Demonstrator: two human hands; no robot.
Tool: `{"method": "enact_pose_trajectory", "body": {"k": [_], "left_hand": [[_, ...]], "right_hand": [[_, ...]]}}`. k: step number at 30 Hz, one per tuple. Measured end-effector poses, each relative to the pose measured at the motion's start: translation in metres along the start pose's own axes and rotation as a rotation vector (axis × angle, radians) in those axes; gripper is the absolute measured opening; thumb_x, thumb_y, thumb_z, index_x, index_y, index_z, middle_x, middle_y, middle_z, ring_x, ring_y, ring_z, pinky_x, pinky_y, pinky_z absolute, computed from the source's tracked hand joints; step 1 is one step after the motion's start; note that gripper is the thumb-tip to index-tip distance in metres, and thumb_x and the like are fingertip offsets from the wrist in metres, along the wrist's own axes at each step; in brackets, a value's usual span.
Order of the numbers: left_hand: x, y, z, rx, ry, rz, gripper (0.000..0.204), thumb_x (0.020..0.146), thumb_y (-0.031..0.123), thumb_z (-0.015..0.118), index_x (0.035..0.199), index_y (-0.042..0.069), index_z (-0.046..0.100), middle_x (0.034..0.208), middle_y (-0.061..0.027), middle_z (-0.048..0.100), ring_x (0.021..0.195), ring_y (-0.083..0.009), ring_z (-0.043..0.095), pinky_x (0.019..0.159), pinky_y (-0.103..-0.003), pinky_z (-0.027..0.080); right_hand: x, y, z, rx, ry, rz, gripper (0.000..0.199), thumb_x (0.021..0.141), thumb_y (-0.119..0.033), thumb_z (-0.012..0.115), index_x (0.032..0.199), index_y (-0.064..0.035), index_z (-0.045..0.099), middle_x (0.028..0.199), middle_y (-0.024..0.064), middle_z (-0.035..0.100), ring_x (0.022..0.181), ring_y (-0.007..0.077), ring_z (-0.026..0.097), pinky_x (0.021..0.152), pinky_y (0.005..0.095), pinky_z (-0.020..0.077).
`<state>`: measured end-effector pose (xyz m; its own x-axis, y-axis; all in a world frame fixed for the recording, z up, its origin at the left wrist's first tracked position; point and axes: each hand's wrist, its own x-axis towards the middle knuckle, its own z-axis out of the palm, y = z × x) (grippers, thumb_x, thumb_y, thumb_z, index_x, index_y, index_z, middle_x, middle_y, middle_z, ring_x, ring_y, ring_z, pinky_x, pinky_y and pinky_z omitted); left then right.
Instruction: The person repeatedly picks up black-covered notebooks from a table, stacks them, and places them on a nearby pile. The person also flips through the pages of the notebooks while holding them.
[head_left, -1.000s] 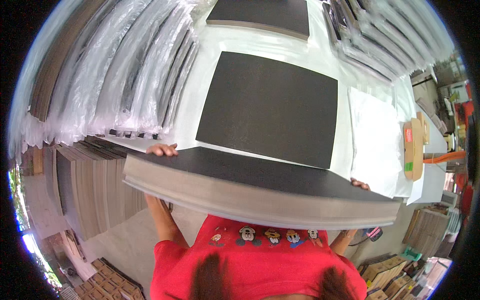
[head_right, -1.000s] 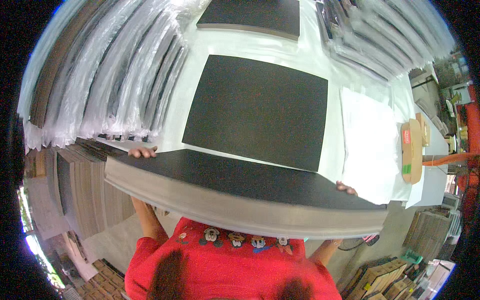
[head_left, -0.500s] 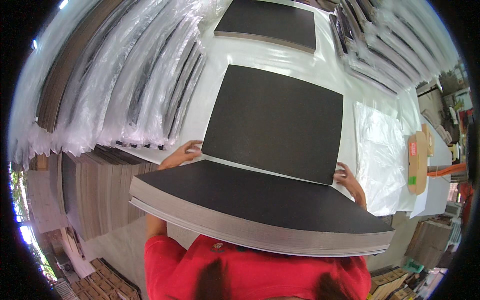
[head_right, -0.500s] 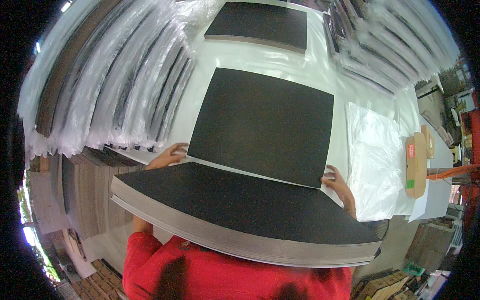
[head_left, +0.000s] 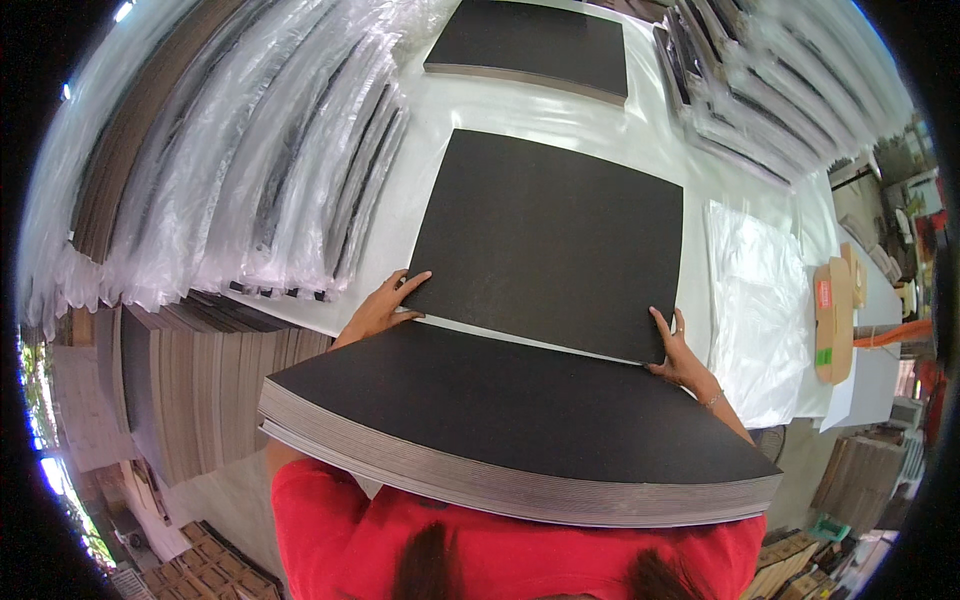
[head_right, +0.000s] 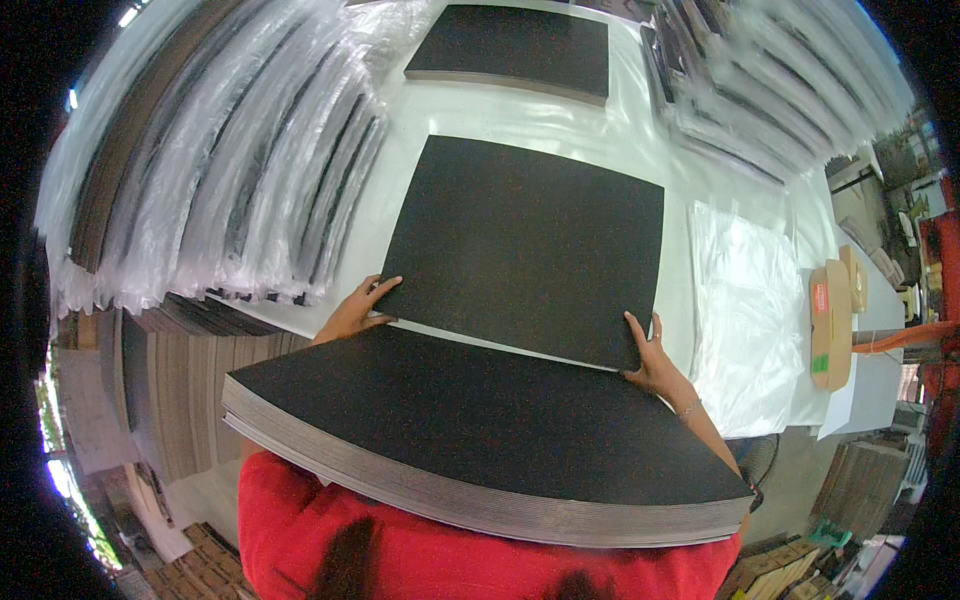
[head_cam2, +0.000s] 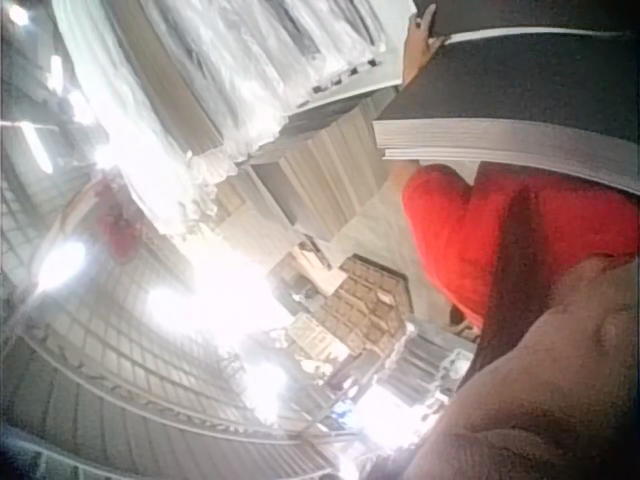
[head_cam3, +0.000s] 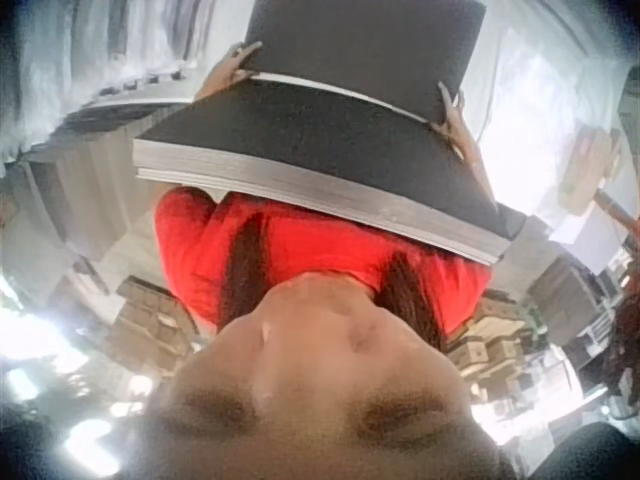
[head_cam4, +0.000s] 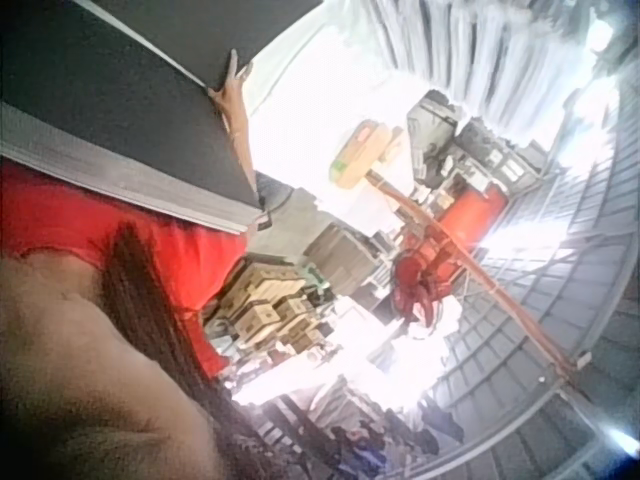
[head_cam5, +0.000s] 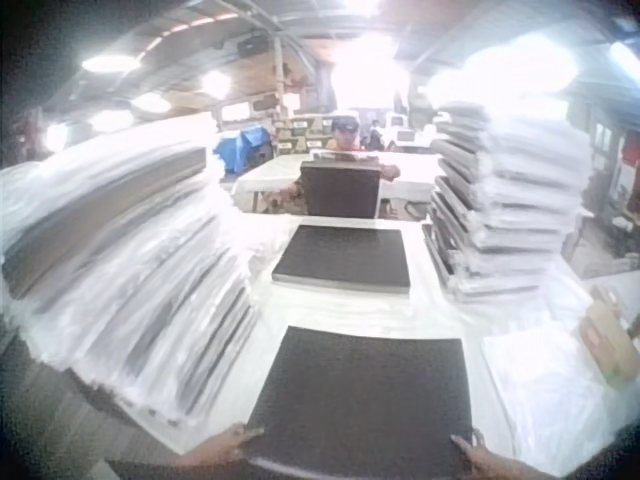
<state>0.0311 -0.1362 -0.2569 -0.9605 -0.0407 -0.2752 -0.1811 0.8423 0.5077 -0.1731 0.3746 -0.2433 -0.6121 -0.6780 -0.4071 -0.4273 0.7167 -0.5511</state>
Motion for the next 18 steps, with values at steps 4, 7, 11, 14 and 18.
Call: {"method": "enact_pose_trajectory", "body": {"k": [4,7,11,14,18], "left_hand": [[0.001,-0.009,0.007,0.088,-0.002,0.066,0.079,0.080,0.024,0.069,0.145,0.027,0.024,0.131,-0.0239,0.039,0.115,-0.0395,0.046,0.095,-0.042,0.044],[0.004,-0.013,0.011,0.131,-0.024,0.068,0.076,0.083,0.029,0.066,0.145,0.024,0.023,0.128,-0.0246,0.041,0.115,-0.0402,0.046,0.095,-0.043,0.043],[0.005,-0.017,0.014,0.169,-0.008,0.095,0.073,0.086,0.034,0.062,0.146,0.024,0.022,0.125,-0.0255,0.042,0.113,-0.0403,0.047,0.093,-0.043,0.044],[0.006,-0.014,0.012,0.165,-0.030,0.066,0.074,0.086,0.034,0.062,0.146,0.023,0.021,0.123,-0.0254,0.043,0.111,-0.0403,0.048,0.091,-0.043,0.044],[0.008,-0.015,0.012,0.202,-0.030,0.093,0.076,0.085,0.034,0.063,0.147,0.021,0.020,0.117,-0.0244,0.044,0.106,-0.0399,0.050,0.088,-0.043,0.045]], "right_hand": [[0.002,-0.003,0.001,0.030,-0.025,0.043,0.114,0.061,-0.001,0.079,0.146,-0.0249,0.007,0.144,0.0340,-0.009,0.132,0.0530,0.014,0.109,0.0495,0.0312],[0.002,-0.006,0.000,0.086,-0.014,0.075,0.112,0.061,-0.001,0.078,0.146,-0.0246,0.010,0.144,0.0342,-0.002,0.132,0.0521,0.015,0.108,0.0480,0.0335],[-0.007,0.004,0.008,0.211,0.107,0.090,0.108,0.063,-0.001,0.077,0.146,-0.0232,0.013,0.138,0.0319,0.020,0.128,0.0455,0.030,0.105,0.0423,0.0372],[-0.007,0.007,0.014,0.227,0.146,0.120,0.105,0.063,-0.001,0.076,0.146,-0.0230,0.016,0.128,0.0266,0.033,0.119,0.0380,0.040,0.102,0.0391,0.0381],[-0.008,0.001,0.011,0.238,0.123,0.081,0.101,0.065,-0.001,0.075,0.146,-0.0234,0.020,0.117,0.0221,0.041,0.111,0.0349,0.045,0.098,0.0393,0.0394]]}}
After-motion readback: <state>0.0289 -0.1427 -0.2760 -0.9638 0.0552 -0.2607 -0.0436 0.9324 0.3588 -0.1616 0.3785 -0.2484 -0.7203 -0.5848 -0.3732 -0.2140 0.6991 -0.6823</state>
